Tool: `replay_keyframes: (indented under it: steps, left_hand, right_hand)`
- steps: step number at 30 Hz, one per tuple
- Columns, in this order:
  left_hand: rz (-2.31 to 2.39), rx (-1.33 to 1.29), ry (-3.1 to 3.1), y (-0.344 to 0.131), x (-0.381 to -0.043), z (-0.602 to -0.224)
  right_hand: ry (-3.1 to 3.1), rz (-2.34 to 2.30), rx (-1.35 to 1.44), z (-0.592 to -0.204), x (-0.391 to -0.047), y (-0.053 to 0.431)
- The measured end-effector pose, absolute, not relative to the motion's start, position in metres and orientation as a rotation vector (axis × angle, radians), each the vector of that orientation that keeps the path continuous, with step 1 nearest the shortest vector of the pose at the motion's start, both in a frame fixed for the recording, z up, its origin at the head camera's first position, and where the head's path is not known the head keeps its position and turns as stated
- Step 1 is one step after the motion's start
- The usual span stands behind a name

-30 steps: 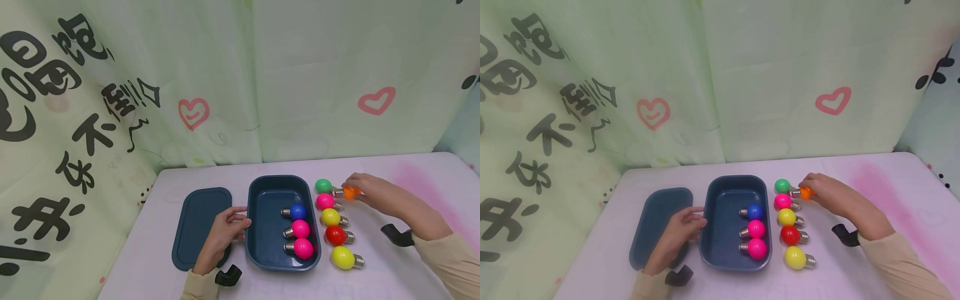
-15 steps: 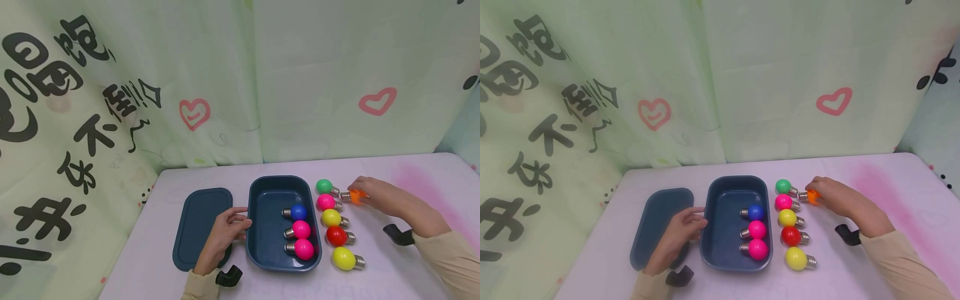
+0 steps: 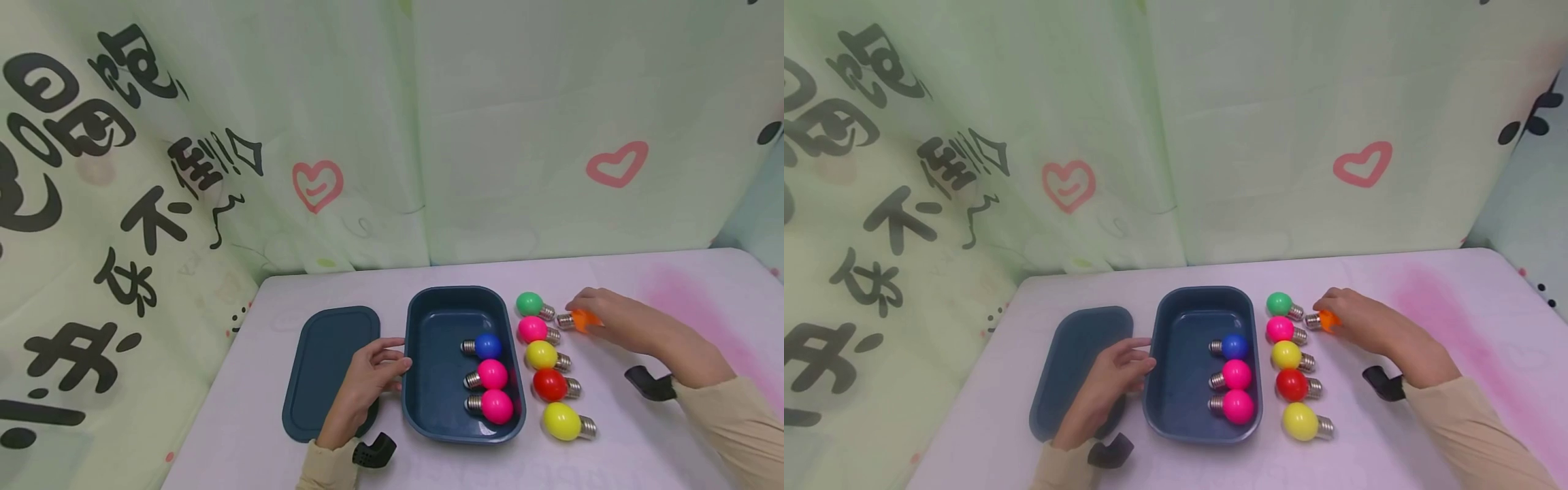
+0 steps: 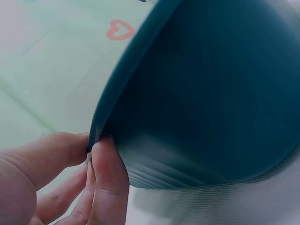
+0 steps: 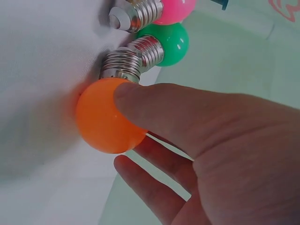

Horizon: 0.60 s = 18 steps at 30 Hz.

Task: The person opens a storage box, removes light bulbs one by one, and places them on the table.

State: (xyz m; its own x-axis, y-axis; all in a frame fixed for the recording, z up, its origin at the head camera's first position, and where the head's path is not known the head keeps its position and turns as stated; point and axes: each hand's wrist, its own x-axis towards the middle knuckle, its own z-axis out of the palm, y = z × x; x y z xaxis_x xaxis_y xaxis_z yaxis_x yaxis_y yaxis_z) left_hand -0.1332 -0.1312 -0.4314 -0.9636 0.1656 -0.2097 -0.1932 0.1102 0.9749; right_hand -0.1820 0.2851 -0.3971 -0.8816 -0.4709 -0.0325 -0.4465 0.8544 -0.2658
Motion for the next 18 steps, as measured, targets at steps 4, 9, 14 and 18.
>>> replay_keyframes:
  steps: [4, 9, 14, 18]
  left_hand:
    - [1.927, -0.032, 2.133, -0.131, -0.133, -0.432]
    - [1.927, -0.031, 2.132, -0.13, -0.134, -0.432]
    - [1.931, -0.03, 2.127, -0.131, -0.133, -0.432]
    - [1.931, -0.024, 2.131, -0.13, -0.133, -0.432]
  right_hand:
    - [2.936, -0.379, -0.737, -0.395, -0.181, 0.283]
    - [2.954, -0.373, -0.755, -0.392, -0.179, 0.279]
    - [2.943, -0.389, -0.73, -0.387, -0.176, 0.271]
    - [2.942, -0.391, -0.737, -0.381, -0.172, 0.261]
